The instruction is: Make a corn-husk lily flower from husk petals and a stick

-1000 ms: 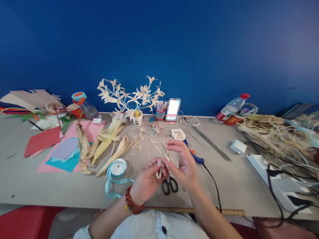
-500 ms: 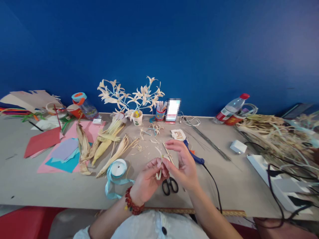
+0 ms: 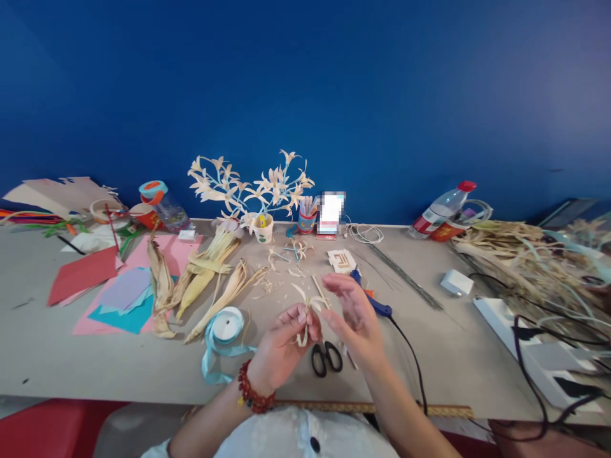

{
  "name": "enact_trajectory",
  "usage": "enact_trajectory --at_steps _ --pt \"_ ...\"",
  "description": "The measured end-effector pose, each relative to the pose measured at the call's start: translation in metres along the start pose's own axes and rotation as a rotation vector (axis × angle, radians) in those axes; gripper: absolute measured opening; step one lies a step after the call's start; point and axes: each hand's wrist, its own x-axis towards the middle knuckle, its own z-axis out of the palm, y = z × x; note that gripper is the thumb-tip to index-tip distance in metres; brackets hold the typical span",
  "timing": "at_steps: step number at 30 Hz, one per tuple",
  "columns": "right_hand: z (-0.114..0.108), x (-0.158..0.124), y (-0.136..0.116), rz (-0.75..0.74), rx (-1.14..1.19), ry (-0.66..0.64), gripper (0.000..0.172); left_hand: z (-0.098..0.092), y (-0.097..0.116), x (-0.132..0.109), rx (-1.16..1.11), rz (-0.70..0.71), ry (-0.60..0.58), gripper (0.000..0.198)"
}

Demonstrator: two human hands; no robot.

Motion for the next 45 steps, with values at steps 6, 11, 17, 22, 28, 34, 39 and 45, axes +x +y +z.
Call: enact_trajectory --at_steps 6,11,17,22,28,34,39,45 --pt "0.005 -0.006 0.002 0.402 0.385 -0.139 0.018 -0.002 -0.001 0.001 -0.01 -0.084 -0.057 0.018" --pt "0.011 -0.006 0.0 0.553 0.576 -0.196 0.019 -0.013 -0.008 0.005 -0.075 -0.215 -0.128 0.02" --pt "0.012 -0.01 0.004 0.627 0.676 -0.229 0.02 -0.018 -0.007 0.006 0.03 -0.223 -0.181 0.025" --pt "0.013 -0.007 0.004 0.441 0.563 -0.155 0.02 -0.018 0.004 0.005 0.223 -0.086 0.04 0.023" --pt "0.014 -0.004 0.002 0.333 0.403 -0.08 0.016 -0.027 0.015 -0.002 0.529 0.198 0.125 0.013" --pt "0.019 -0.006 0.008 0.372 0.457 -0.055 0.017 -0.024 0.018 -0.004 0.679 0.248 0.15 0.012" --pt "0.027 -0.011 0.014 0.39 0.505 -0.034 0.018 -0.026 0.016 -0.005 0.684 0.22 0.207 0.014" --pt "0.016 -0.015 0.025 0.299 0.265 -0.191 0.026 -0.034 0.015 -0.009 0.633 0.225 0.223 0.012"
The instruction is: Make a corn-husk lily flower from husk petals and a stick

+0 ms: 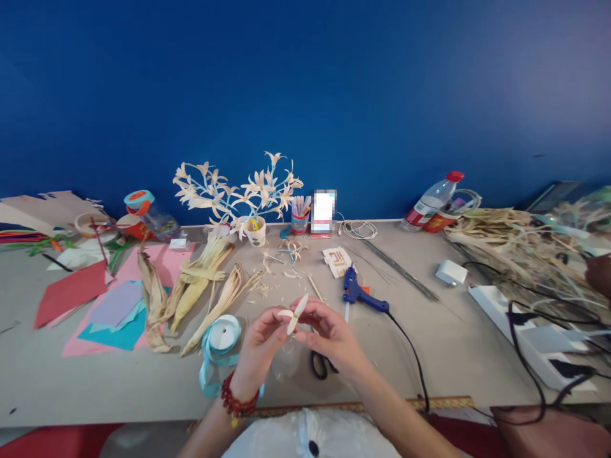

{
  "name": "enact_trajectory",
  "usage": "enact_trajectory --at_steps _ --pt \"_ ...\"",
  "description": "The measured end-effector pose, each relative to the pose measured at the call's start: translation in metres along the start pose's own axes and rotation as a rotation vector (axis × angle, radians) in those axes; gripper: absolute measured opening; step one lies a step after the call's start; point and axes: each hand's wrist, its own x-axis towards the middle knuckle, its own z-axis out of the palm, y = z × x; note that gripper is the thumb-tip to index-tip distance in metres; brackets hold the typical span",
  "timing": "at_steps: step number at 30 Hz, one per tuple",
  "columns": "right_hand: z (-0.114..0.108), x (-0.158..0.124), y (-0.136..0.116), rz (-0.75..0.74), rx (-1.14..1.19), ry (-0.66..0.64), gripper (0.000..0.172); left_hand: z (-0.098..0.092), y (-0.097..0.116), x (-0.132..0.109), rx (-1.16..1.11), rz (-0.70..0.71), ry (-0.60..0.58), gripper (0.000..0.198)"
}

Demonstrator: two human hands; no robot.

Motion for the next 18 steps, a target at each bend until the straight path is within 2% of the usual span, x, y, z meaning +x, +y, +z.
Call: enact_trajectory --at_steps 2,4,7,8,11,18 --pt "-0.026 -0.002 0.002 -0.062 -0.29 0.023 0.029 -0.002 0.0 0.0 0.004 -0.008 0.025 0.011" --pt "-0.061 -0.005 0.004 -0.105 -0.72 0.174 0.02 -0.003 0.002 0.002 0.015 -0.01 0.05 0.013" --pt "-0.113 -0.01 0.01 0.003 -1.324 0.315 0.033 -0.002 0.003 0.005 -0.004 -0.014 0.062 0.014" --pt "-0.127 -0.011 0.013 0.07 -1.456 0.305 0.038 -0.001 0.003 0.006 -0.015 -0.014 0.062 0.015" --pt "-0.148 -0.01 0.021 0.175 -1.615 0.176 0.043 0.004 0.003 0.008 -0.034 -0.021 0.069 0.016" --pt "-0.157 0.005 0.025 0.15 -1.599 0.036 0.046 0.004 0.003 0.008 -0.021 -0.012 0.109 0.017"
